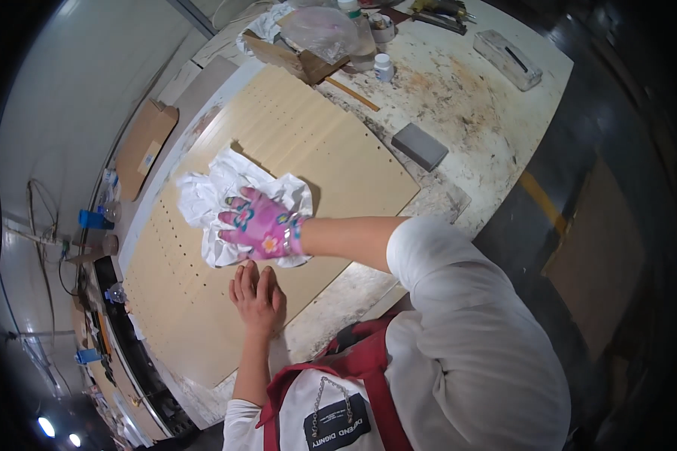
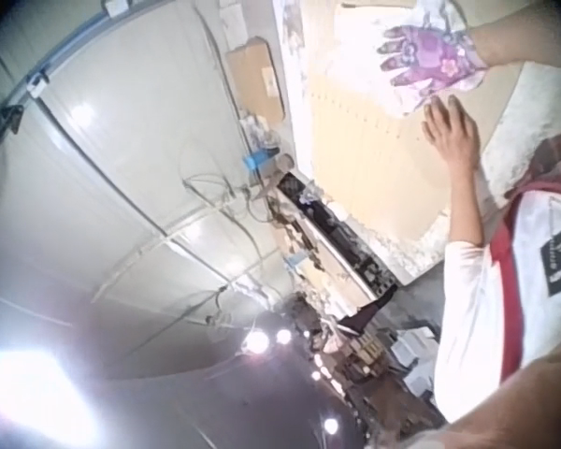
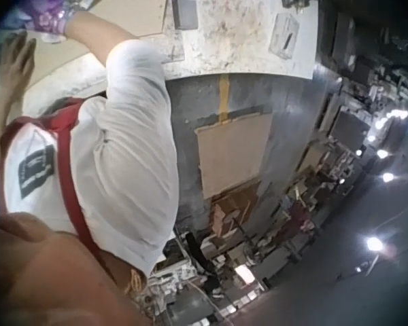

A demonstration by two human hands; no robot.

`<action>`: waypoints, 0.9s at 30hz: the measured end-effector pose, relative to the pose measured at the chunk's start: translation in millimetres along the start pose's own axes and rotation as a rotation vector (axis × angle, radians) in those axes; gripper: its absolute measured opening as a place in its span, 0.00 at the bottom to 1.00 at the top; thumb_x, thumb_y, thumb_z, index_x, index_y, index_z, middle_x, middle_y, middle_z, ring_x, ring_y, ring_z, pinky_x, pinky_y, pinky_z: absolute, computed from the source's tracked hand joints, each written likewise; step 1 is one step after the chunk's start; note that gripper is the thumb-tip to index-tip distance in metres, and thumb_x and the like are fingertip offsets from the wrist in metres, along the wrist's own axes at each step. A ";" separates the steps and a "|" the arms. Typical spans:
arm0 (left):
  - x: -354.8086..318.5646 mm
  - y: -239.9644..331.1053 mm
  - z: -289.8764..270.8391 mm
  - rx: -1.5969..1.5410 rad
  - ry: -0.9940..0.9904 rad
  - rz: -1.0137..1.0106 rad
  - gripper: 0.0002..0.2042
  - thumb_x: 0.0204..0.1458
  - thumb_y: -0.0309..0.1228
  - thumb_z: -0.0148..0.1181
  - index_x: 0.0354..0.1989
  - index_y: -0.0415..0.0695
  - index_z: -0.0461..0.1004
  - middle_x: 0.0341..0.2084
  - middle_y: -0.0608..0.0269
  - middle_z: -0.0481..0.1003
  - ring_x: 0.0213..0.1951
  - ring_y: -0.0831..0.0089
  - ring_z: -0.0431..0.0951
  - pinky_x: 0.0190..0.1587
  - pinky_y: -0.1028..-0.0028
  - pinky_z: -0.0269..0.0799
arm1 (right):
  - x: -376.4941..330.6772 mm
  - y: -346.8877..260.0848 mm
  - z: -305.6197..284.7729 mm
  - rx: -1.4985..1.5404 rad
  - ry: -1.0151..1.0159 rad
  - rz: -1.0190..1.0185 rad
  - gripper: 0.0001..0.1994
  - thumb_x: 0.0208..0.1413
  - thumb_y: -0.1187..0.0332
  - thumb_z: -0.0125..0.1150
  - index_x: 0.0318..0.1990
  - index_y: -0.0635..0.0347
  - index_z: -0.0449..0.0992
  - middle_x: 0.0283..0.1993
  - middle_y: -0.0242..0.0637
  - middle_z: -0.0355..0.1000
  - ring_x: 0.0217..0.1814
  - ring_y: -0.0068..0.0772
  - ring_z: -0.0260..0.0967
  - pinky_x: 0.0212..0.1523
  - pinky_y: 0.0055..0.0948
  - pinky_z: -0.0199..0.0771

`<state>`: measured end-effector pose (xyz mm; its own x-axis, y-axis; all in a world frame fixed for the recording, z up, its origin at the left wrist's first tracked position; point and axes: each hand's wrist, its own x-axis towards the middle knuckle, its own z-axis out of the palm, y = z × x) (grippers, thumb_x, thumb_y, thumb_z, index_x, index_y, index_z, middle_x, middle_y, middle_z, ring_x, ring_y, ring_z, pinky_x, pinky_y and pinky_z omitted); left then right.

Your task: The person wipes wooden panels with a cloth, stacks them together, and then sands the surface of the top panel using a sanding block. They apply a liquid from a container to the sanding block during the process.

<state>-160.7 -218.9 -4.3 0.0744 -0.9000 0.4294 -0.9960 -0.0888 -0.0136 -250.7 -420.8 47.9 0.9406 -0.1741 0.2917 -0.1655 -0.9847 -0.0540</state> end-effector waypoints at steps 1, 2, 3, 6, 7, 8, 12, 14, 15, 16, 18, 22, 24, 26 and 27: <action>-0.5 -1.8 0.3 0.003 0.003 0.004 0.18 0.47 0.34 0.56 0.49 0.56 0.75 0.57 0.60 0.68 0.59 0.58 0.64 0.62 0.55 0.51 | -7.5 10.1 18.4 0.019 0.209 0.025 0.23 0.53 0.51 0.54 0.59 0.37 0.69 0.64 0.35 0.63 0.63 0.36 0.64 0.62 0.38 0.61; 2.6 0.8 0.8 0.000 0.005 -0.003 0.18 0.47 0.34 0.56 0.49 0.56 0.75 0.57 0.60 0.68 0.59 0.58 0.64 0.62 0.55 0.51 | -17.3 24.6 27.4 0.040 0.413 0.039 0.24 0.51 0.49 0.55 0.57 0.38 0.70 0.62 0.34 0.65 0.63 0.35 0.63 0.62 0.39 0.61; -1.4 2.8 -5.0 0.007 -0.005 -0.023 0.18 0.47 0.34 0.56 0.49 0.56 0.75 0.57 0.61 0.68 0.60 0.59 0.64 0.62 0.55 0.51 | -18.6 46.7 -14.6 0.110 0.014 0.208 0.24 0.49 0.50 0.56 0.56 0.35 0.71 0.57 0.31 0.68 0.63 0.35 0.62 0.61 0.42 0.61; 5.9 4.9 -5.7 0.000 -0.018 -0.055 0.18 0.48 0.34 0.56 0.49 0.56 0.75 0.57 0.62 0.68 0.60 0.61 0.64 0.62 0.56 0.52 | -75.5 139.6 -19.1 -0.299 0.178 0.106 0.21 0.57 0.65 0.48 0.60 0.38 0.67 0.61 0.32 0.64 0.64 0.32 0.60 0.62 0.33 0.62; 12.3 6.9 -3.7 -0.023 -0.024 -0.026 0.18 0.48 0.34 0.57 0.49 0.56 0.75 0.57 0.62 0.68 0.60 0.62 0.64 0.62 0.57 0.52 | -110.8 195.8 7.6 0.228 0.307 0.283 0.21 0.60 0.67 0.45 0.61 0.41 0.65 0.65 0.37 0.60 0.66 0.35 0.58 0.65 0.30 0.60; 11.3 5.9 -3.4 -0.011 -0.031 -0.062 0.18 0.48 0.34 0.57 0.49 0.56 0.75 0.57 0.62 0.68 0.60 0.62 0.64 0.62 0.57 0.52 | -129.3 230.8 -2.3 0.087 0.239 0.386 0.19 0.62 0.63 0.46 0.60 0.51 0.67 0.60 0.41 0.66 0.60 0.39 0.65 0.59 0.31 0.66; 12.6 1.2 -3.9 -0.050 0.010 -0.050 0.20 0.48 0.33 0.57 0.52 0.52 0.72 0.58 0.61 0.66 0.61 0.61 0.62 0.63 0.57 0.51 | -91.1 181.3 -107.5 0.238 0.378 0.827 0.16 0.64 0.59 0.46 0.53 0.55 0.72 0.51 0.47 0.71 0.49 0.48 0.72 0.51 0.39 0.71; 9.3 0.1 -5.3 -0.105 -0.005 -0.044 0.23 0.48 0.33 0.57 0.55 0.48 0.68 0.59 0.59 0.64 0.62 0.58 0.61 0.64 0.55 0.49 | -76.6 157.6 -106.0 0.253 0.420 0.543 0.16 0.63 0.58 0.48 0.53 0.54 0.72 0.54 0.46 0.69 0.48 0.48 0.72 0.50 0.38 0.72; 8.7 0.3 -5.2 -0.115 0.003 -0.030 0.23 0.48 0.33 0.57 0.55 0.48 0.68 0.59 0.59 0.64 0.62 0.58 0.61 0.64 0.55 0.49 | -79.4 152.0 -83.6 -0.384 0.467 0.161 0.16 0.62 0.58 0.48 0.53 0.51 0.71 0.57 0.43 0.67 0.51 0.45 0.70 0.51 0.36 0.73; 7.9 0.8 -4.0 -0.115 0.003 -0.035 0.22 0.48 0.33 0.58 0.55 0.48 0.69 0.59 0.58 0.64 0.62 0.57 0.61 0.64 0.55 0.49 | -73.5 148.7 -48.5 -0.198 0.392 0.266 0.16 0.61 0.60 0.49 0.56 0.48 0.69 0.60 0.39 0.65 0.56 0.40 0.67 0.51 0.34 0.73; 4.7 0.6 -3.2 -0.100 0.029 -0.052 0.19 0.48 0.33 0.57 0.51 0.50 0.72 0.57 0.61 0.66 0.61 0.61 0.63 0.62 0.56 0.52 | -52.4 95.9 -7.6 -0.082 0.225 0.435 0.20 0.58 0.53 0.51 0.55 0.49 0.69 0.56 0.36 0.67 0.57 0.35 0.65 0.59 0.44 0.59; 4.7 4.9 -6.1 -0.076 0.036 -0.036 0.19 0.48 0.32 0.58 0.51 0.48 0.72 0.57 0.60 0.66 0.60 0.59 0.63 0.61 0.55 0.54 | 5.9 -11.7 32.6 0.224 0.140 0.151 0.25 0.56 0.50 0.51 0.60 0.47 0.67 0.65 0.38 0.62 0.67 0.40 0.56 0.67 0.52 0.47; -4.3 -2.4 3.1 -0.140 0.078 -0.132 0.19 0.48 0.32 0.58 0.50 0.48 0.72 0.57 0.59 0.66 0.60 0.58 0.64 0.60 0.54 0.55 | 41.1 -67.2 28.3 0.189 0.135 -0.061 0.25 0.58 0.49 0.48 0.60 0.47 0.67 0.64 0.36 0.63 0.68 0.39 0.56 0.69 0.47 0.47; -8.6 -7.0 3.1 -0.182 0.092 -0.210 0.18 0.48 0.32 0.59 0.49 0.47 0.72 0.56 0.58 0.66 0.58 0.56 0.64 0.57 0.55 0.58 | 55.4 -65.5 15.9 0.196 0.033 -0.161 0.25 0.58 0.48 0.47 0.60 0.45 0.68 0.64 0.36 0.64 0.67 0.37 0.57 0.69 0.46 0.46; -8.5 -10.8 2.7 -0.178 0.088 -0.216 0.18 0.48 0.32 0.59 0.49 0.47 0.72 0.56 0.58 0.66 0.58 0.56 0.64 0.57 0.55 0.58 | 55.5 -55.7 27.0 0.167 0.093 -0.210 0.24 0.58 0.49 0.48 0.60 0.45 0.68 0.63 0.35 0.64 0.66 0.36 0.58 0.69 0.45 0.46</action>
<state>-150.4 -211.5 -10.3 0.2887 -0.8271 0.4822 -0.9513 -0.1908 0.2423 -181.2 -375.6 41.3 0.9164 0.0268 0.3994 0.0887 -0.9865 -0.1374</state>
